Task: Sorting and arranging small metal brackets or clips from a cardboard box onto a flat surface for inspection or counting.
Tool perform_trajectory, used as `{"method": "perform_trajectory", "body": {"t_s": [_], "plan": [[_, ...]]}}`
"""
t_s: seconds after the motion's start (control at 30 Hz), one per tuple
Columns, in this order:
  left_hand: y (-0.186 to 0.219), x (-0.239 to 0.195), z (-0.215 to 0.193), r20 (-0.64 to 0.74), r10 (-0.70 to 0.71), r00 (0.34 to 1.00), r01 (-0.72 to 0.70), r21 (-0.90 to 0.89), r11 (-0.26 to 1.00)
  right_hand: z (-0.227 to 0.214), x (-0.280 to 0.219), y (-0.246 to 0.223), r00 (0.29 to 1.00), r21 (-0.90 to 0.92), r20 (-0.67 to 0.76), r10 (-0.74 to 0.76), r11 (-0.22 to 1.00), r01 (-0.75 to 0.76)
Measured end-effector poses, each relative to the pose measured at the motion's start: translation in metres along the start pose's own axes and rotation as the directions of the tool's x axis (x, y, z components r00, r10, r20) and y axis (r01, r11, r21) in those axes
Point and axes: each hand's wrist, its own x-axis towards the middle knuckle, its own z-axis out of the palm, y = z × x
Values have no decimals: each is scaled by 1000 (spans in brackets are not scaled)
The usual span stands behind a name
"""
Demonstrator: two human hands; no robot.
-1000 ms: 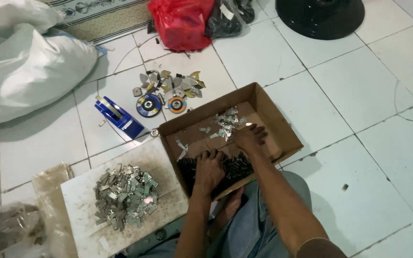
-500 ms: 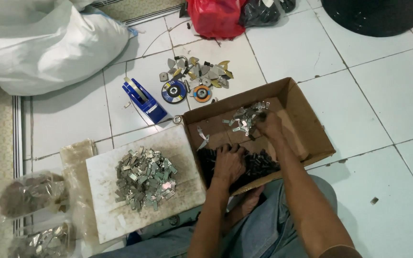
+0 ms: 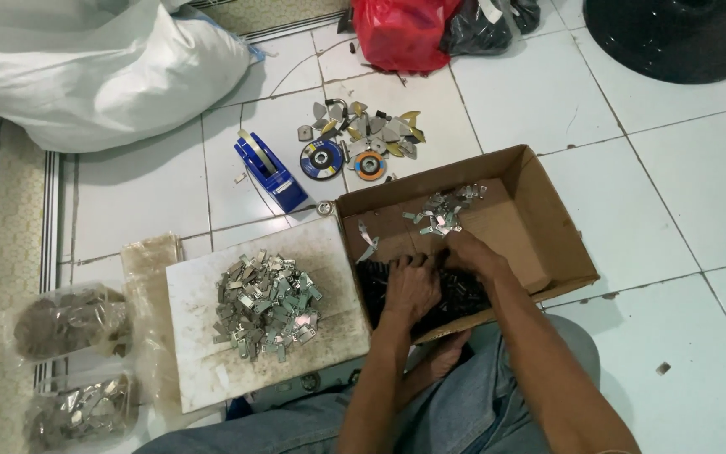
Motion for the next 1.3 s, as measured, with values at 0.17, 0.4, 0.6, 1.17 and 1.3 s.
{"method": "perform_trajectory", "body": {"t_s": [0.17, 0.4, 0.6, 1.17, 1.3], "plan": [[-6, 6, 9, -168, -146, 975, 88, -309, 947, 12, -4, -76, 969, -928, -244, -31, 297, -224], [-3, 4, -4, -139, -352, 926, 200, -610, 767, -46, 50, -29, 693, -755, -605, -393, 560, -341], [0, 8, -15, -190, -279, 941, 208, -326, 922, 72, 7, -91, 720, -881, -472, -509, 283, -378], [-42, 120, 31, 325, -427, 844, 502, -759, 414, 54, 51, 8, 721, -666, 39, -691, -556, -497], [-47, 141, 66, 267, -429, 863, 492, -636, 594, 62, 49, -4, 544, -674, 144, -826, -485, -558]]}}
